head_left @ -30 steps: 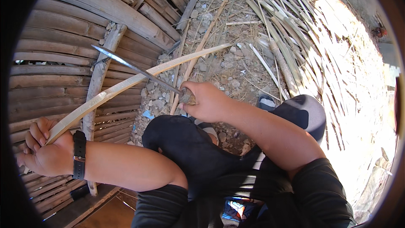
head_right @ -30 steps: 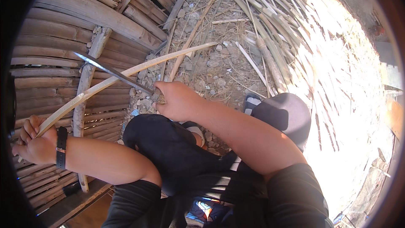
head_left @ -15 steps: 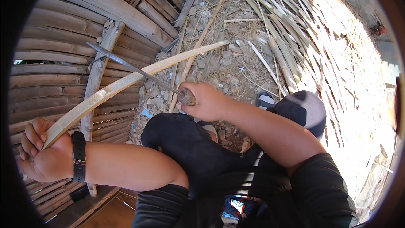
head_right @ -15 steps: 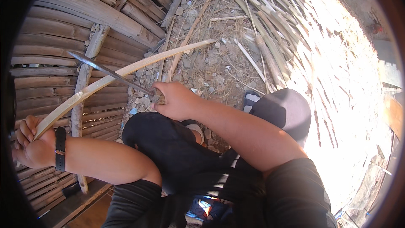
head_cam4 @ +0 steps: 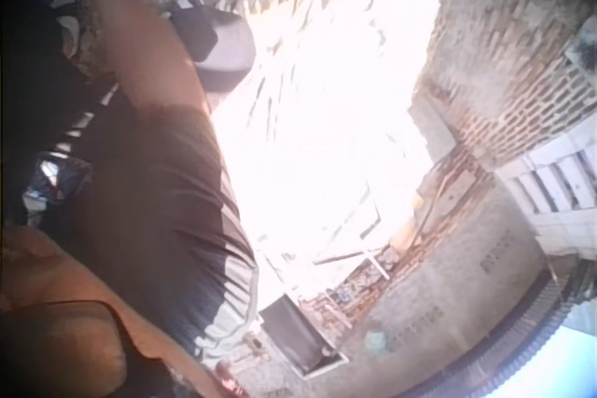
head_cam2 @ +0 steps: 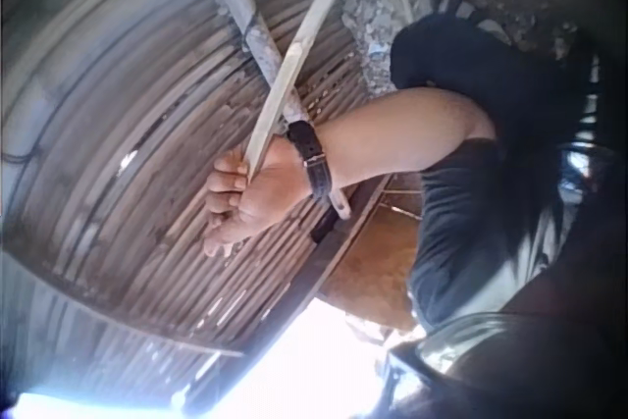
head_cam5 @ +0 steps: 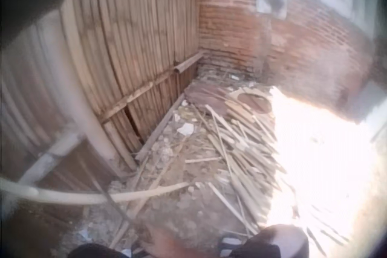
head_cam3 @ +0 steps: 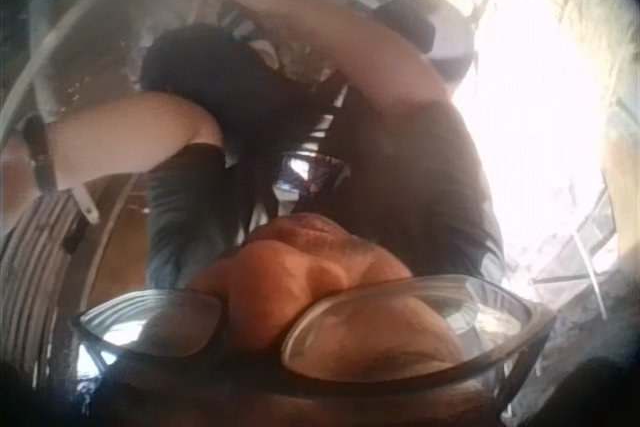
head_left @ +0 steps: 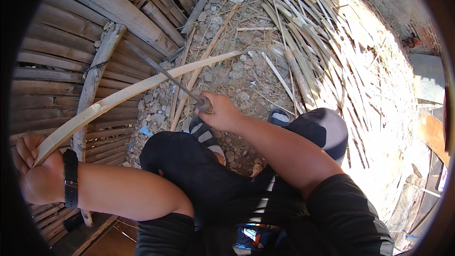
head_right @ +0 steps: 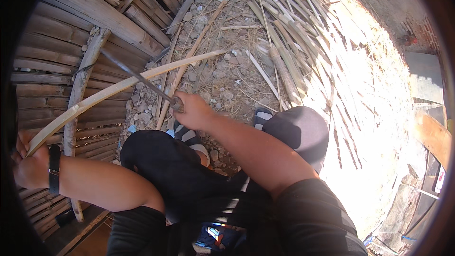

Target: The person holds a long bamboo strip in the left hand and uses a knife in the right hand to shave thin layers off the strip. The person repeatedly adjusts the strip and continues shaving along its length, producing thin bamboo shavings that fall to the ground.

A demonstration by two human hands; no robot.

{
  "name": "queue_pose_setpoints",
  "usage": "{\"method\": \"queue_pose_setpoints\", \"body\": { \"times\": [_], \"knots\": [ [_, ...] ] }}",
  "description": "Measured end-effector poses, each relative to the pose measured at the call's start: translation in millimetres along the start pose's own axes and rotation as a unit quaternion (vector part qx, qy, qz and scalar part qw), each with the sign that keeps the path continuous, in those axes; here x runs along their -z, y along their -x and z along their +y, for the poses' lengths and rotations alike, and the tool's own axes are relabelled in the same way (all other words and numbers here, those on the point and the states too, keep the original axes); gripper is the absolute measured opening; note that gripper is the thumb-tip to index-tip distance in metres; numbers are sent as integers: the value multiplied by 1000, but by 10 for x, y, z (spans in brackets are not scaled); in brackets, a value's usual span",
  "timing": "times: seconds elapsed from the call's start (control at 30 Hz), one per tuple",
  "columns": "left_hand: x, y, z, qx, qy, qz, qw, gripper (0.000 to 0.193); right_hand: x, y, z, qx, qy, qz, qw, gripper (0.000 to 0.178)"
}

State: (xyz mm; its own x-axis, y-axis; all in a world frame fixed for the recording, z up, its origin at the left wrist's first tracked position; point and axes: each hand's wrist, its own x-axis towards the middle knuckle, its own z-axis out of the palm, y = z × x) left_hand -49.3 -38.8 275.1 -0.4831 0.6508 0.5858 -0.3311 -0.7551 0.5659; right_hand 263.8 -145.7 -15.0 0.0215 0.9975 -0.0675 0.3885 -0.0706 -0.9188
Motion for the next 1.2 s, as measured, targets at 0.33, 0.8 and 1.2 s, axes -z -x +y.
{"method": "queue_pose_setpoints", "body": {
  "times": [0.33,0.8,1.2],
  "knots": [
    [146,-59,41,30,33,-119,992,25,32,-24,-449,44,-28,-48,998,37],
    [124,-43,33,22,50,-146,988,26,16,-19,-267,64,-5,-47,997,38],
    [-66,122,79,24,76,-169,982,22,8,0,-519,64,-20,-34,997,38]
  ]
}}
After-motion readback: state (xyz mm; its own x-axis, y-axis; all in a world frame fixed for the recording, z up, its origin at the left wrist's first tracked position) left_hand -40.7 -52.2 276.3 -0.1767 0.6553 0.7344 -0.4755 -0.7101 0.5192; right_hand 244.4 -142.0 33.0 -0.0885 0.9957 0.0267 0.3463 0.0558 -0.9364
